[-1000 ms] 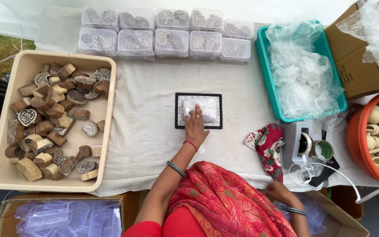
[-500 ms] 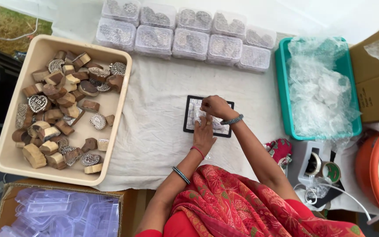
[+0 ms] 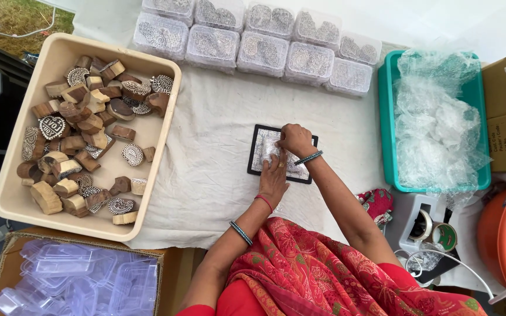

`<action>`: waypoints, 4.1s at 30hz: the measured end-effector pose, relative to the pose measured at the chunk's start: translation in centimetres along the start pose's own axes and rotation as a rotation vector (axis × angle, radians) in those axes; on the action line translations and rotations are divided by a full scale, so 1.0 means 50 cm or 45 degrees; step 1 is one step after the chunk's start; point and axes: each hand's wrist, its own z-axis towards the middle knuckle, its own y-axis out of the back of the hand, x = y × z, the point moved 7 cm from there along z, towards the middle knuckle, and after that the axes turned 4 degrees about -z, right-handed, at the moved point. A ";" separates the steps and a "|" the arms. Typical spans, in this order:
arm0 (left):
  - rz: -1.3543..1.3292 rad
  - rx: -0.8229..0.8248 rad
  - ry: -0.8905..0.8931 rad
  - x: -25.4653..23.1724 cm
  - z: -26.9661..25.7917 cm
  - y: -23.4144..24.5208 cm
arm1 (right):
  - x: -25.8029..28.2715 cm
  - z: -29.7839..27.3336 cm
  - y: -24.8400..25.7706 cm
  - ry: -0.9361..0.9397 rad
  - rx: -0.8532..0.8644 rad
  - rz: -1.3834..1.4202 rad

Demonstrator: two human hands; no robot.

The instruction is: The person wipes wooden stamps with a cloth, places them into small plastic boxes, and applies bubble wrap around a framed object on a table.

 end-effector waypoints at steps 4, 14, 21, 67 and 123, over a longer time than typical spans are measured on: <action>0.046 -0.034 0.036 -0.001 -0.003 0.009 | -0.032 0.008 -0.027 0.033 0.033 0.062; -0.074 -0.060 0.056 0.004 0.001 -0.005 | -0.042 -0.007 -0.011 -0.052 -0.030 0.019; -0.312 -0.153 0.032 -0.004 0.011 -0.042 | -0.072 -0.052 -0.006 -0.190 -0.106 -0.094; -1.113 -0.657 0.151 0.169 -0.020 0.069 | 0.015 -0.272 -0.007 0.291 -0.623 0.197; -0.989 -0.421 0.007 0.148 -0.042 0.060 | 0.050 -0.275 -0.068 0.288 -0.533 -0.410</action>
